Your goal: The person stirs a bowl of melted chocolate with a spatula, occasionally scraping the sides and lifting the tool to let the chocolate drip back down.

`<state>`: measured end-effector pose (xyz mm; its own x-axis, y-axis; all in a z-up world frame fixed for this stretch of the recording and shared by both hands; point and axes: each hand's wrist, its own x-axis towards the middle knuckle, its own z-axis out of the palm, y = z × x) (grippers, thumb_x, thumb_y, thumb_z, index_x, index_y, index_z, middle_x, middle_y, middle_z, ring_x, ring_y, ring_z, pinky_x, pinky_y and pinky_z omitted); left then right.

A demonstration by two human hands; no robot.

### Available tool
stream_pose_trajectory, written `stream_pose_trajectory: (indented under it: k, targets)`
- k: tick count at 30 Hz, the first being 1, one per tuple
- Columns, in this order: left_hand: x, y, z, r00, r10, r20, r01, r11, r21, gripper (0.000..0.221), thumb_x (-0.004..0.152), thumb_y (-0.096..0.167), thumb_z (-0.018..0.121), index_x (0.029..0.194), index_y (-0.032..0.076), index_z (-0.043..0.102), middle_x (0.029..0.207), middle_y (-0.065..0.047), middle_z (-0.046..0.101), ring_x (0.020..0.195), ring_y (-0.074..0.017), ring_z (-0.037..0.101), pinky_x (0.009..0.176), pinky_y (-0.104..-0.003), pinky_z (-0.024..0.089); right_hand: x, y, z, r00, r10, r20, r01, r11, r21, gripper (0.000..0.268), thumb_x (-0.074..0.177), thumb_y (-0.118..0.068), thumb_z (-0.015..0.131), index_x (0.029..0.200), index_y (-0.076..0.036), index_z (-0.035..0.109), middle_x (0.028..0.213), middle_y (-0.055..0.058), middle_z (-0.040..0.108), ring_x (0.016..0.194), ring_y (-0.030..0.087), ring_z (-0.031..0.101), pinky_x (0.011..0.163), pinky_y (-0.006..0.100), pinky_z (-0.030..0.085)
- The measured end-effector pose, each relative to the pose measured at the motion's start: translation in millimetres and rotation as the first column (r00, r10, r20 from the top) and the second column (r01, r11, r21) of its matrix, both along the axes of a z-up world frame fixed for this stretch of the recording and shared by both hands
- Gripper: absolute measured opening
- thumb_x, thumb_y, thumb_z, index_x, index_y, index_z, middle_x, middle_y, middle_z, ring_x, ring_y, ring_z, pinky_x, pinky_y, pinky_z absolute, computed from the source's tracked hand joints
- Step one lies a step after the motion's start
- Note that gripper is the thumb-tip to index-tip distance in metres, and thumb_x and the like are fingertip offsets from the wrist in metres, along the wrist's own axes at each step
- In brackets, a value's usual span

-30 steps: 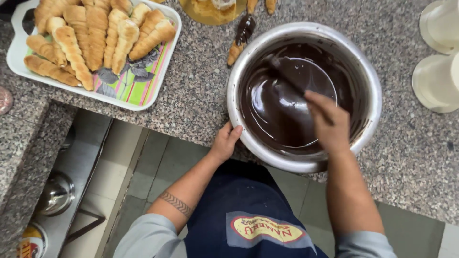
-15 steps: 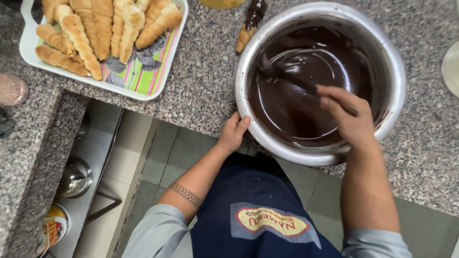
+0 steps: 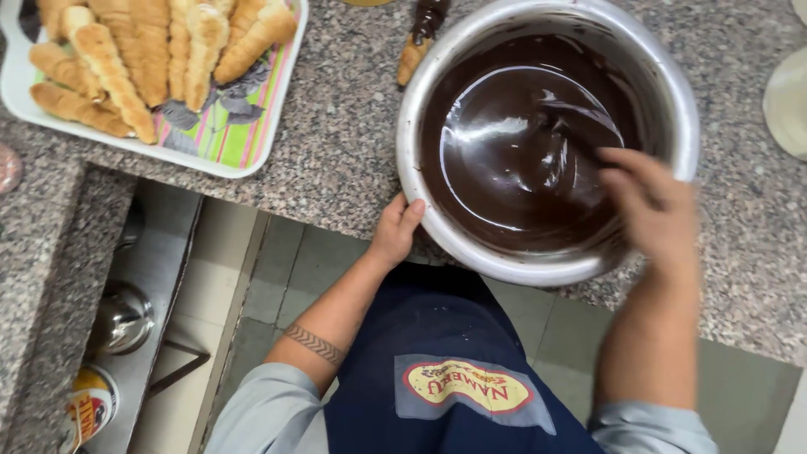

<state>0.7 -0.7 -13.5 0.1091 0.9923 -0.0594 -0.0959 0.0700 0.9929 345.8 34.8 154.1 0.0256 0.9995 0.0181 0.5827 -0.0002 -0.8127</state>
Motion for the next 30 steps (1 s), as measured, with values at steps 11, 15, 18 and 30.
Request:
stream_pose_trajectory:
  k: [11,15,18,30]
  targets:
    - [-2,-1,5,0.998,0.002,-0.068,-0.005,0.999,-0.034,0.060,0.104,0.047,0.054,0.136,-0.004,0.058,0.123,-0.014,0.071,0.114,-0.0216,0.067,0.102,-0.033,0.051,39,-13,11,0.981,-0.171,-0.087,0.172,0.985,0.007,0.024,0.106,-0.009,0.070,0.129,-0.007,0.072,0.112,0.001,0.072,0.101,0.008,0.064,0.087,0.022,0.049]
    - [-2,1,5,1.000,-0.015,-0.011,0.015,0.999,-0.031,0.061,0.105,0.047,0.054,0.138,-0.004,0.057,0.126,-0.015,0.070,0.116,-0.0224,0.065,0.103,-0.033,0.050,-25,13,-26,0.935,-0.023,-0.353,0.040,0.998,0.041,0.024,0.104,-0.011,0.071,0.127,-0.007,0.072,0.113,0.002,0.072,0.099,0.008,0.065,0.090,0.023,0.053]
    - [-3,-1,9,1.000,-0.022,-0.003,0.022,1.000,-0.008,0.061,0.105,0.047,0.054,0.138,-0.004,0.057,0.127,-0.015,0.069,0.118,-0.0227,0.064,0.105,-0.033,0.049,-10,-6,1,0.935,0.348,-0.075,-0.348,0.937,0.017,0.029,0.096,-0.007,0.070,0.125,-0.004,0.071,0.113,0.005,0.075,0.104,0.010,0.068,0.092,0.024,0.052]
    - [-3,2,13,0.999,-0.030,-0.011,0.030,1.000,-0.008,0.064,0.104,0.050,0.054,0.139,-0.004,0.056,0.127,-0.016,0.070,0.117,-0.0242,0.065,0.104,-0.034,0.049,-27,3,-15,0.890,-0.152,-0.430,0.111,0.987,-0.121,0.022,0.099,-0.012,0.066,0.120,-0.007,0.071,0.099,0.004,0.074,0.089,0.009,0.070,0.082,0.023,0.057]
